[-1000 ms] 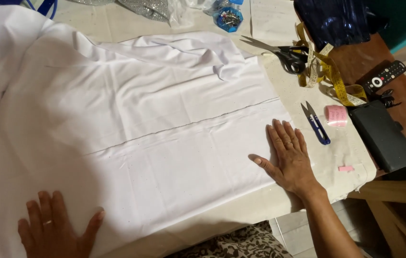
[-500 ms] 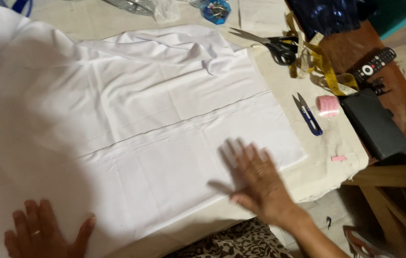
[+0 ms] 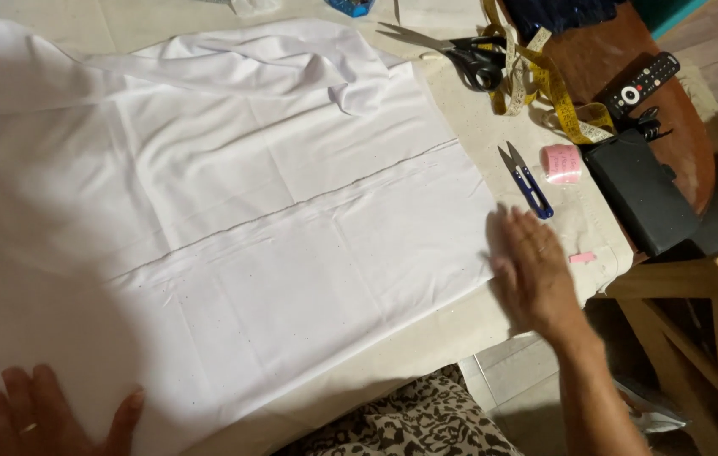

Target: Unfolding and smoothing out a large piece of white fabric on a sewing table to prepare it for work.

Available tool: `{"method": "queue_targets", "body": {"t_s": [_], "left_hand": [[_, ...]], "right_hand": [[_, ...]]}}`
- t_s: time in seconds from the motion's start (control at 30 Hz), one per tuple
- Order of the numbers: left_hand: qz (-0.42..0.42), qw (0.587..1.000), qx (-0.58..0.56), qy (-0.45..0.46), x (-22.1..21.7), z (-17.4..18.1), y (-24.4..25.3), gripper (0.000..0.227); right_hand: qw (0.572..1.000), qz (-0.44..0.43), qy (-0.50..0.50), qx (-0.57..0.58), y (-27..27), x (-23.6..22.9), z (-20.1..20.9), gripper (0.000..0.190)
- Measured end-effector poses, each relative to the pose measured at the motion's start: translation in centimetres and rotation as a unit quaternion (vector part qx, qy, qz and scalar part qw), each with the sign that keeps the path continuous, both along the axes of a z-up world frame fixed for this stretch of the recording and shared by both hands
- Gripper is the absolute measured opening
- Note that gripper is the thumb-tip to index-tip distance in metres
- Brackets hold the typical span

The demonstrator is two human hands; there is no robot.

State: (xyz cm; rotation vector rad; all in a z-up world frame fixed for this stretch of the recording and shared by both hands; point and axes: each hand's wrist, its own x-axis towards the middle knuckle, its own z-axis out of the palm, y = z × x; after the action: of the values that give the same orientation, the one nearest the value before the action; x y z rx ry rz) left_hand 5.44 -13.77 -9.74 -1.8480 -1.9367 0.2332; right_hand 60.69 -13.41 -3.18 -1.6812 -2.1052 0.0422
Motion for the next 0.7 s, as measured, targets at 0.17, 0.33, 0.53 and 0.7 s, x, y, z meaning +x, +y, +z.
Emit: {"method": "queue_targets", "body": {"t_s": [0.17,0.33,0.53,0.7], "left_hand": [[-0.053,0.994,0.067,-0.066,0.6,0.1,-1.0,0.104],[-0.045,0.992,0.056,-0.101,0.5,-0.6,-0.6,0.107],[-0.046,0.983,0.128,-0.126,1.6,0.0,-0.5,0.099],[-0.093,0.975,0.135,-0.148,5.5,2.0,-0.5,0.093]], "right_hand": [[0.999,-0.017,0.029,0.008,2.8,4.0,0.3,0.050],[0.951,-0.103,0.174,-0.235,3.7,-1.6,2.9,0.096],[0.989,0.033,-0.012,-0.142,3.7,-1.3,0.6,0.079],[0.984,0.030,0.048,-0.171,3.5,-3.1,2.6,0.090]]}}
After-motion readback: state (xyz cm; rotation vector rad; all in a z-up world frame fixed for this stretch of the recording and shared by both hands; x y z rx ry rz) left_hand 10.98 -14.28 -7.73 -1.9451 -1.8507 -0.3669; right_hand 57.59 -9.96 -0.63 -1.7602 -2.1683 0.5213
